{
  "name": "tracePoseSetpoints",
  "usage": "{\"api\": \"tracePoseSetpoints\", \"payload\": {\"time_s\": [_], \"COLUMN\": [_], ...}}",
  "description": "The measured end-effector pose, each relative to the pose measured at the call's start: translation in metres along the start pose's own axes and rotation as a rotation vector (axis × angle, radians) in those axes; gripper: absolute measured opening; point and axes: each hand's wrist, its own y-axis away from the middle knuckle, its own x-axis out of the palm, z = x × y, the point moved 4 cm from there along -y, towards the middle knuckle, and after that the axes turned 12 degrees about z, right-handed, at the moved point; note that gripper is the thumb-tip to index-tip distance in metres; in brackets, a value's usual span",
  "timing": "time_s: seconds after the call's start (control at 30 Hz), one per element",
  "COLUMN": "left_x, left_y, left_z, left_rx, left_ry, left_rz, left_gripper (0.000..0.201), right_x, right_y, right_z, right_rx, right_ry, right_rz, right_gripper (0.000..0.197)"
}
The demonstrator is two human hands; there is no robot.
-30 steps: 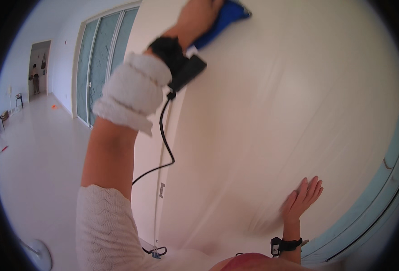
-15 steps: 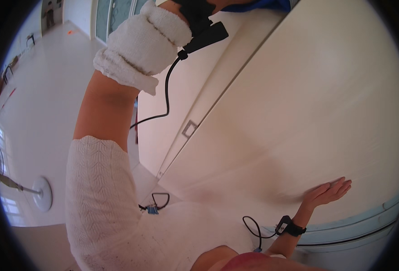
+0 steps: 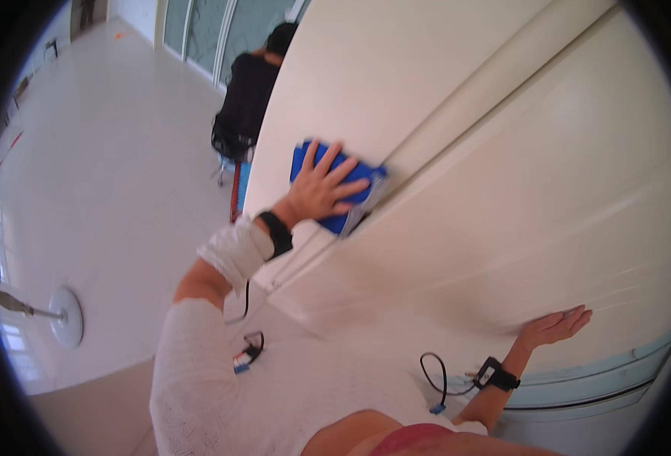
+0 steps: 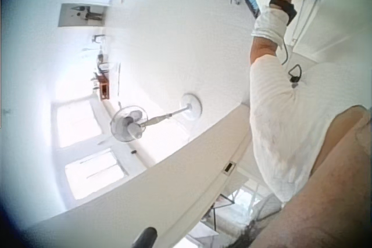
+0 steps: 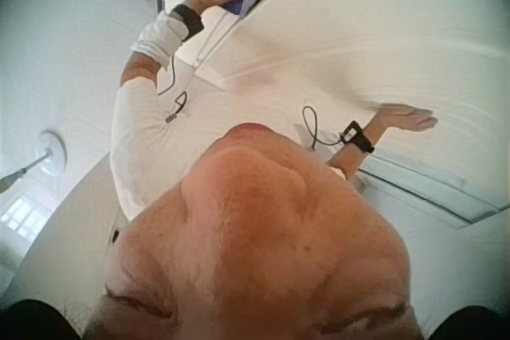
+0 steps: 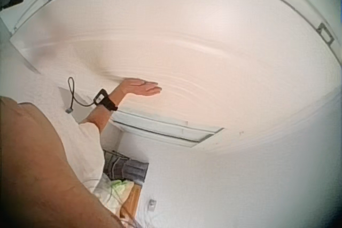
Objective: The person wipes a white wall and a glass door with a blue cloth. They move around the room to reach different sections of the wall and door, using one hand to wipe and the other to stabilize themselves.
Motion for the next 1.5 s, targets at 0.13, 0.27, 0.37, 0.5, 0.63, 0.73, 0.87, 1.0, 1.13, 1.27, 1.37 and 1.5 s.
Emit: {"api": "tracePoseSetpoints", "payload": {"time_s": [0.13, 0.27, 0.37, 0.5, 0.63, 0.73, 0.87, 1.0, 1.13, 1.27, 1.37, 1.5], "left_x": [-0.002, -0.042, -0.092, -0.162, -0.210, -0.196, -0.164, -0.122, -0.063, 0.008, 0.064, 0.141], "left_y": [-0.017, -0.124, -0.226, -0.364, -0.430, -0.408, -0.332, -0.228, -0.104, 0.035, 0.139, 0.243], "left_z": [0.008, 0.040, 0.072, 0.107, 0.150, 0.177, 0.170, 0.166, 0.171, 0.143, 0.117, 0.083], "left_rx": [-0.068, -0.161, -0.206, -0.261, -0.187, -0.275, -0.243, -0.289, -0.486, -0.727, -0.867, -1.395], "left_ry": [-0.028, -0.017, -0.102, -0.235, -0.521, -0.523, -0.321, -0.070, 0.177, 0.210, 0.163, 0.383], "left_rz": [0.067, -0.066, -0.264, -0.468, -0.624, -0.404, -0.386, -0.292, -0.203, -0.271, -0.154, -0.242], "left_gripper": [0.053, 0.066, 0.069, 0.070, 0.037, 0.033, 0.042, 0.054, 0.066, 0.074, 0.079, 0.080], "right_x": [0.000, 0.001, 0.003, 0.004, 0.003, 0.000, 0.001, 0.004, 0.006, 0.008, 0.009, 0.009], "right_y": [0.001, 0.000, -0.001, -0.003, -0.004, -0.003, -0.001, 0.002, 0.004, 0.005, 0.007, 0.009], "right_z": [0.000, 0.002, 0.002, 0.005, 0.006, 0.007, 0.004, 0.003, 0.000, -0.001, -0.005, -0.004], "right_rx": [0.041, 0.062, 0.059, 0.032, 0.048, 0.026, 0.025, 0.018, 0.033, 0.008, 0.056, 0.031], "right_ry": [0.045, 0.040, 0.035, 0.013, -0.001, -0.022, -0.033, -0.068, -0.063, -0.066, -0.110, -0.091], "right_rz": [0.019, 0.013, -0.003, -0.025, -0.009, -0.008, -0.017, -0.035, 0.002, 0.012, -0.009, -0.010], "right_gripper": [0.050, 0.050, 0.050, 0.049, 0.048, 0.047, 0.047, 0.048, 0.047, 0.047, 0.047, 0.047]}}
